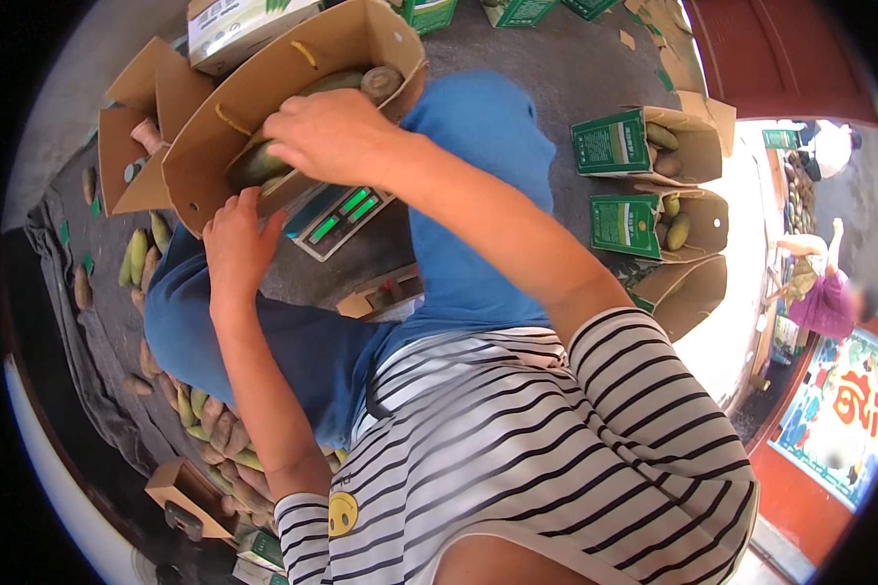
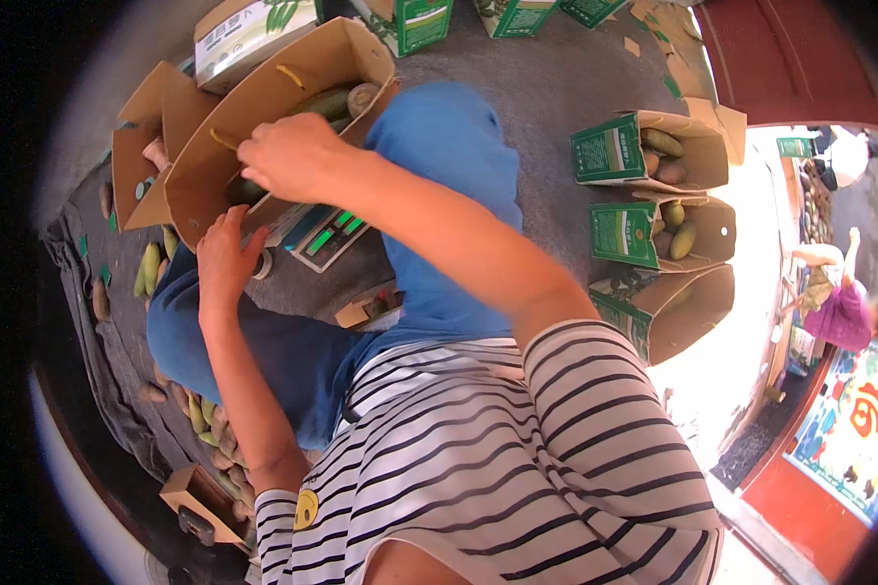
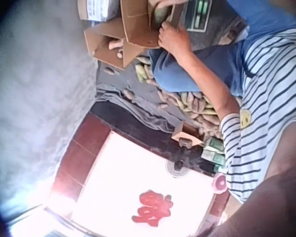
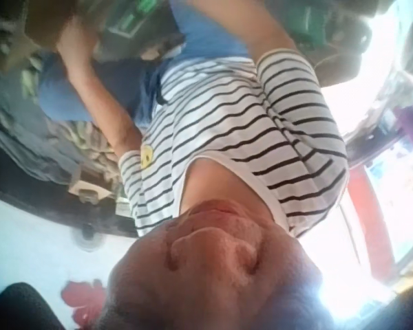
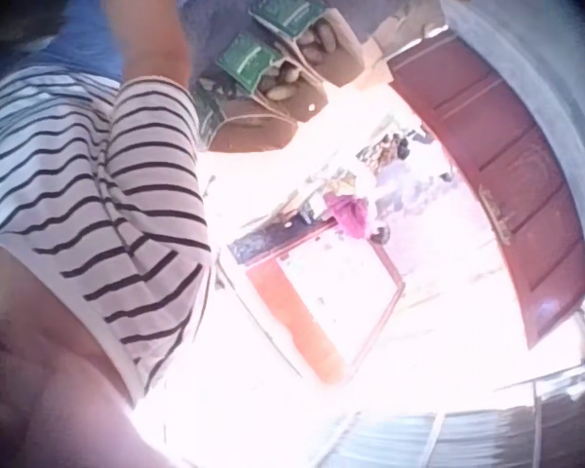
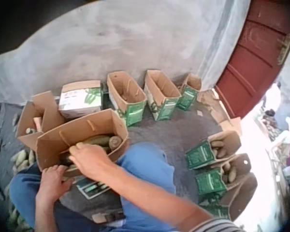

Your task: Weighing and packing large radish-like vegetables into paper bags using an electronic scale.

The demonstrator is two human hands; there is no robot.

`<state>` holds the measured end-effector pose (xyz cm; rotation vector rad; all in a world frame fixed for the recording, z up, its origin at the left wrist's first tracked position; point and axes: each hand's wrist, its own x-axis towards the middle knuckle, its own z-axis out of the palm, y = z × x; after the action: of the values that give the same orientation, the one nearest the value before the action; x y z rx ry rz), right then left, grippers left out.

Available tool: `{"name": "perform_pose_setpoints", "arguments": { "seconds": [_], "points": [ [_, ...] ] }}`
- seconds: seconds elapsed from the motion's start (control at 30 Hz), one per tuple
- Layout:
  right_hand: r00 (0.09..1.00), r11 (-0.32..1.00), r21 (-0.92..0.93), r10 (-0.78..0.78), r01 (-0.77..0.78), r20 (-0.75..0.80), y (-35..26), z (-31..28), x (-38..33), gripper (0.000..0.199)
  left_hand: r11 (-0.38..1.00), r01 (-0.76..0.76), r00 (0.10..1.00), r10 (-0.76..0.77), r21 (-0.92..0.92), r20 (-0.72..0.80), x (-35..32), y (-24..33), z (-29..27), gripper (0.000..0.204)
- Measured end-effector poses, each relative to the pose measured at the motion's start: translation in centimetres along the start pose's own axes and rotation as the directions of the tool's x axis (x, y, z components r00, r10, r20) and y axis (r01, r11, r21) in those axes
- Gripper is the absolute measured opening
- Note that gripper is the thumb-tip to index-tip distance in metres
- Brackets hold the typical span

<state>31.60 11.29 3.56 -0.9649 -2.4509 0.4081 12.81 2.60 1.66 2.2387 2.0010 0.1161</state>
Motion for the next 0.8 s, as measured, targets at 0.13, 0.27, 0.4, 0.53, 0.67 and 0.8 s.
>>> {"name": "perform_pose_setpoints", "arguments": {
  "seconds": [0.13,0.27,0.4,0.53,0.67,0.8],
  "points": [
    [0.994,1.0,0.029,-0.011,0.008,0.107,-1.7,-0.3,0.9,0.018,1.0,0.014,0.999,-0.014,-0.014,0.033,0.2,0.2,-0.1,0.037],
    [0.989,0.989,0.106,-0.093,0.105,-0.115,-2.6,1.0,1.2,0.016,0.999,-0.008,0.999,0.009,-0.032,0.03,0.5,-0.2,0.1,0.035],
    [0.991,0.989,0.118,-0.08,0.093,-0.109,-3.4,1.5,1.5,0.016,0.999,-0.008,1.0,0.009,-0.044,0.03,0.5,-0.7,0.7,0.033],
    [0.99,0.983,0.114,-0.139,0.14,-0.016,-3.1,2.6,1.3,0.015,0.999,-0.01,1.0,0.011,-0.037,0.029,0.5,-0.2,0.5,0.028],
    [0.981,0.982,0.108,-0.163,0.152,0.102,-3.0,3.4,1.4,0.016,0.999,-0.03,0.999,0.031,-0.033,0.016,0.6,-0.5,1.0,0.025],
    [0.977,0.987,0.074,-0.153,0.143,0.146,-3.4,3.3,1.6,0.016,0.993,0.021,1.0,-0.02,-0.113,0.011,0.9,-0.8,1.4,0.025]
  ]
}}
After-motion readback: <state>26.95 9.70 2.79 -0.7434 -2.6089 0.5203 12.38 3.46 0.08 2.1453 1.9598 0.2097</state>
